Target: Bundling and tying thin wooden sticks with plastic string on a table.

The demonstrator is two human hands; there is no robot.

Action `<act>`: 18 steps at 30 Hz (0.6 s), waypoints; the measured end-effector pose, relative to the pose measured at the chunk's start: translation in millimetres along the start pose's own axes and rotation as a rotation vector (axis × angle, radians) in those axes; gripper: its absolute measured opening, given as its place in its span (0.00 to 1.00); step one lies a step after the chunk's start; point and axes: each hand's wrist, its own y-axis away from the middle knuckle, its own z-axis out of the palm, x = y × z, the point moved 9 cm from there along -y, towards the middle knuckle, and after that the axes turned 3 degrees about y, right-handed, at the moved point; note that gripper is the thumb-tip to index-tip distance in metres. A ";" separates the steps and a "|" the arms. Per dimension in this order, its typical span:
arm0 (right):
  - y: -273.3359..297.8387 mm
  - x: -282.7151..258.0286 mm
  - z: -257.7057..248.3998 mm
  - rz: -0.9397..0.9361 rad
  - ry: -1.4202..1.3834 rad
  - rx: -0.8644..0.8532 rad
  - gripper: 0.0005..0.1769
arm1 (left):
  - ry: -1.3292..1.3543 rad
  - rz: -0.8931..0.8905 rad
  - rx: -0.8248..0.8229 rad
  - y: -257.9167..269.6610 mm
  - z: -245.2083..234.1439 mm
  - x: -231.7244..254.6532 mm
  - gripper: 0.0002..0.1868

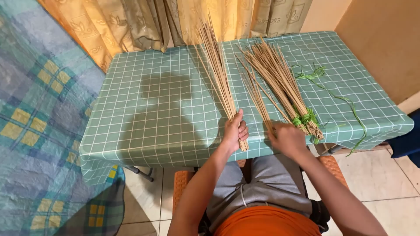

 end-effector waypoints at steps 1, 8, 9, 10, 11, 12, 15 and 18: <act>-1.1 4.3 4.4 0.001 -0.001 -0.002 0.22 | 0.000 -0.002 0.001 -2.5 -1.3 -1.9 0.24; -9.3 45.2 37.9 0.148 -0.006 0.028 0.17 | 0.013 0.002 -0.002 -10.7 -7.3 -8.5 0.23; -7.0 49.4 37.2 0.177 -0.068 0.027 0.18 | 0.013 0.000 0.001 -11.2 -11.0 -11.7 0.23; -10.6 54.5 38.3 0.176 -0.068 0.024 0.18 | 0.013 -0.001 0.004 -11.8 -12.2 -12.7 0.23; -13.7 66.4 39.5 0.249 -0.215 0.038 0.14 | 0.012 -0.001 0.002 -13.3 -12.3 -13.1 0.23; -16.4 78.1 41.5 0.322 -0.361 0.051 0.10 | 0.011 0.000 0.000 -14.9 -12.3 -13.4 0.22; -8.9 74.0 25.4 0.371 -0.755 0.094 0.05 | 0.017 -0.001 -0.004 -6.8 -2.8 -5.4 0.22; 2.4 50.5 -13.9 0.465 -1.201 0.103 0.08 | 0.011 0.000 -0.003 3.0 5.3 3.5 0.23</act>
